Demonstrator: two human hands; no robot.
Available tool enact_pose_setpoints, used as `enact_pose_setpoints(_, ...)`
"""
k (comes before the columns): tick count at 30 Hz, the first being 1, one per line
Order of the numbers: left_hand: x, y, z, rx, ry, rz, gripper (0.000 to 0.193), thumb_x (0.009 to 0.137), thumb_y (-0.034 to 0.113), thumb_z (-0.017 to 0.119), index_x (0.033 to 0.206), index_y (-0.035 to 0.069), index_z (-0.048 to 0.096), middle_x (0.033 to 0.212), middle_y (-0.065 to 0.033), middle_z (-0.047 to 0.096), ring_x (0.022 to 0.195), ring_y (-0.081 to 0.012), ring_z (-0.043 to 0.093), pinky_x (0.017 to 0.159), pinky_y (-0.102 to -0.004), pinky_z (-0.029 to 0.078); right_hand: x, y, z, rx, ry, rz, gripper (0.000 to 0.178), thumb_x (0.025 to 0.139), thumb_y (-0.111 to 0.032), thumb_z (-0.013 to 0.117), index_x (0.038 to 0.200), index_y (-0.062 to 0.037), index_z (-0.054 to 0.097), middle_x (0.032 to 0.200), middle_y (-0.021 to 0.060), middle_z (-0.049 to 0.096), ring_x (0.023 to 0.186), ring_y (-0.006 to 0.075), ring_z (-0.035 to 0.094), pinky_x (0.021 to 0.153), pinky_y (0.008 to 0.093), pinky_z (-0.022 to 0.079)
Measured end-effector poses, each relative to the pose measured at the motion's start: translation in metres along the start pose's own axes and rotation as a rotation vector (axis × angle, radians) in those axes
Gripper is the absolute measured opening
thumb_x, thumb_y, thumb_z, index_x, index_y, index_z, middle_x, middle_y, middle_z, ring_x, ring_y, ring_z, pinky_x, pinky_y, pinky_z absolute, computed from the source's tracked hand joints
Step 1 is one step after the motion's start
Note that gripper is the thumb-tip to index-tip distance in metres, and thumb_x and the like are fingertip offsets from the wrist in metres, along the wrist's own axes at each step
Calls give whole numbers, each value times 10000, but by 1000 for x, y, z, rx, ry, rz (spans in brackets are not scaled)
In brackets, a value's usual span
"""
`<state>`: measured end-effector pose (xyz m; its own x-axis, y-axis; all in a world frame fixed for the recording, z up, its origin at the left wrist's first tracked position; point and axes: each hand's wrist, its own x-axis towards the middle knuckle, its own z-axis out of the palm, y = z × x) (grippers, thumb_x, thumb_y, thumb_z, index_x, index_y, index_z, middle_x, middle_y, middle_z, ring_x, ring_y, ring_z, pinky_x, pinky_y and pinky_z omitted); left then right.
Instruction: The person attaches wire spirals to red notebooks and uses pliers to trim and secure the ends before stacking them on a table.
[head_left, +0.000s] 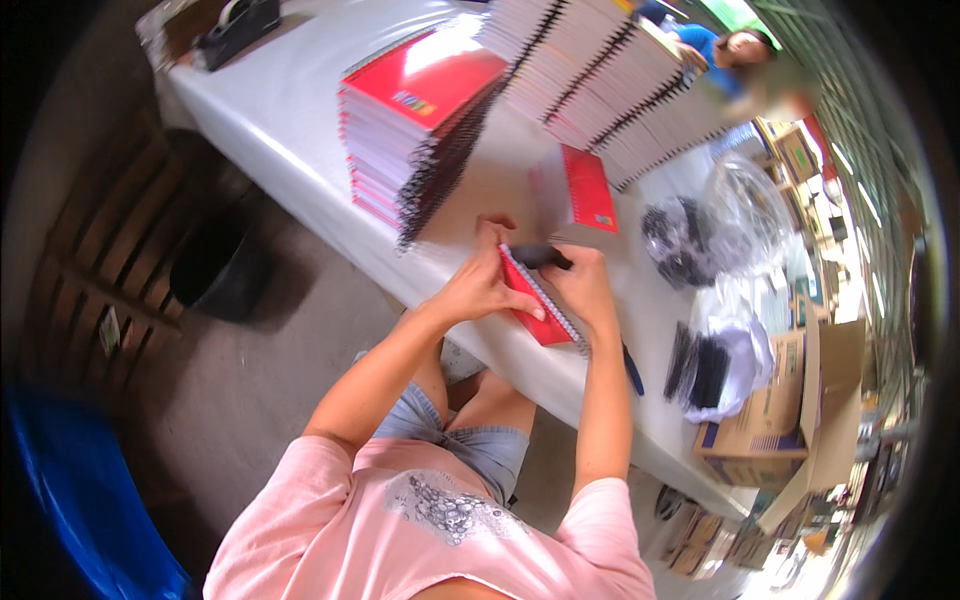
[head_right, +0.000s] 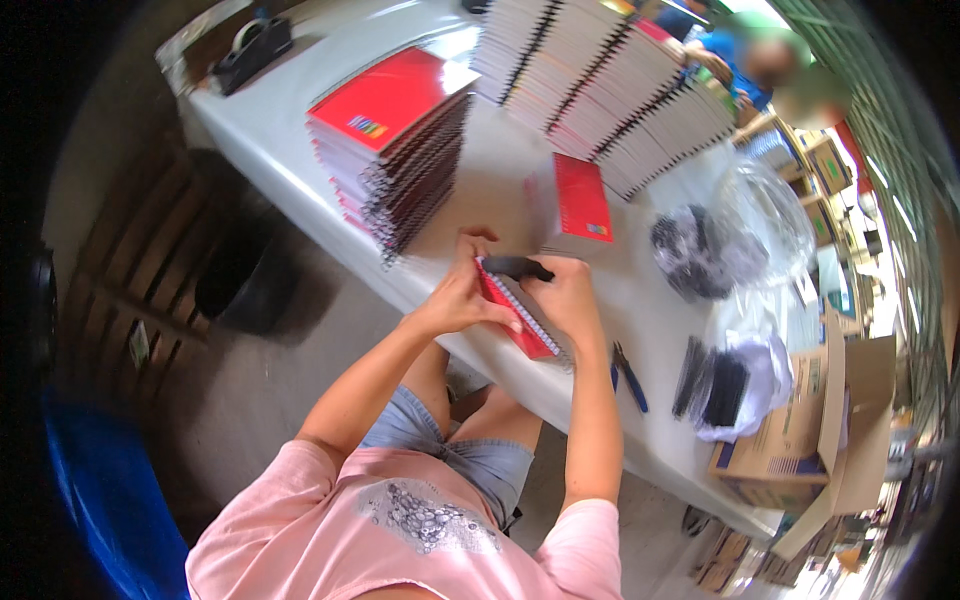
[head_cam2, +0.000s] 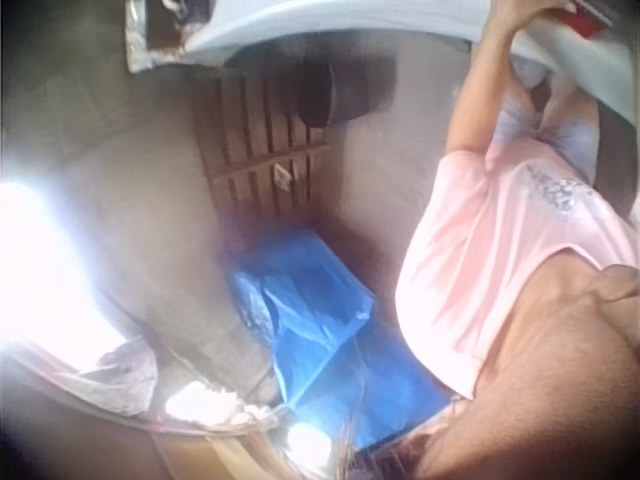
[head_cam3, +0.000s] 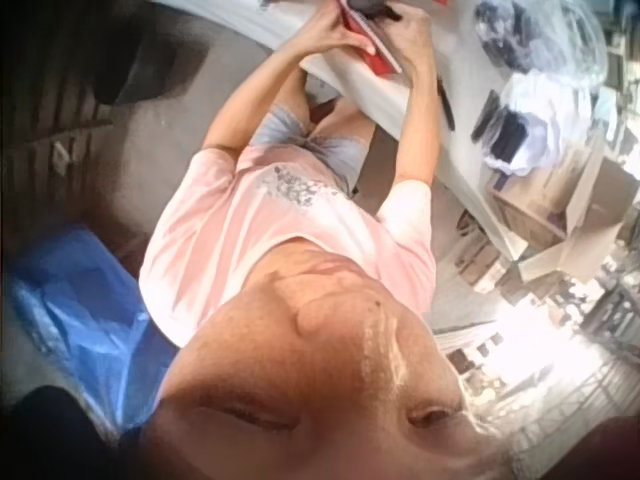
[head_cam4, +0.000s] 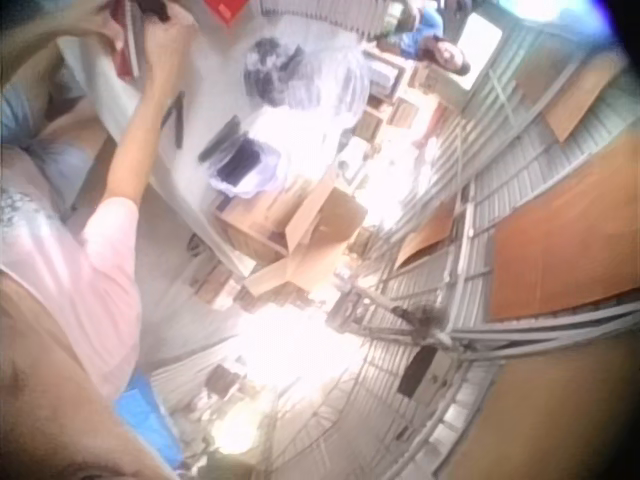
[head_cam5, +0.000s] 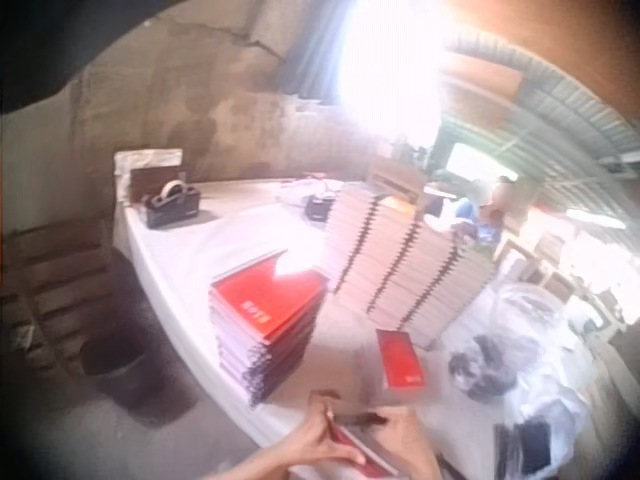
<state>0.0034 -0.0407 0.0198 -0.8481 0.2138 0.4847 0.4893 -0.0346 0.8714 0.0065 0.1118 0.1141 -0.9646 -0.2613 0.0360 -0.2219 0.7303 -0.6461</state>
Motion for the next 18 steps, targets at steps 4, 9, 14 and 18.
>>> enact_pose_setpoints(4, 3, 4, 0, 64, 17, 15, 961, 387, 446, 909, 995, 20, 297, 1130, -181, 335, 1095, -276, 369, 880, -343, 363, -11, 17, 6, 668, 45, -32, 292, 691, 90, 564, 930, -11, 697, 821, 46, 686, 738, 92, 589, 698, 237, 474)
enact_pose_setpoints(9, -1, -3, -1, 79, 6, 14, 863, 536, 386, 863, 1067, 5, 298, 1128, -146, 336, 1054, -238, 380, 895, -331, 370, -17, 23, 2, 254, 291, 42, 274, 688, 21, 581, 924, -48, 704, 805, 126, 688, 746, 169, 648, 735, 274, 492)
enact_pose_setpoints(14, 1, -3, -6, -266, -76, -224, 510, 731, 211, 766, 1053, 23, 419, 1064, -83, 443, 991, -152, 421, 866, -274, 363, -43, 92, -36, -213, 517, 129, 298, 735, -37, 583, 1020, -64, 669, 951, 172, 656, 912, 352, 614, 848, 354, 472)
enact_pose_setpoints(18, 0, 10, -4, -553, 104, -369, 270, 761, 95, 732, 954, -10, 574, 874, -69, 640, 797, -119, 599, 756, -257, 488, -81, 133, -53, -577, 420, 300, 635, 788, -174, 623, 1367, -165, 365, 1351, 164, 423, 1221, 358, 416, 985, 479, 347)
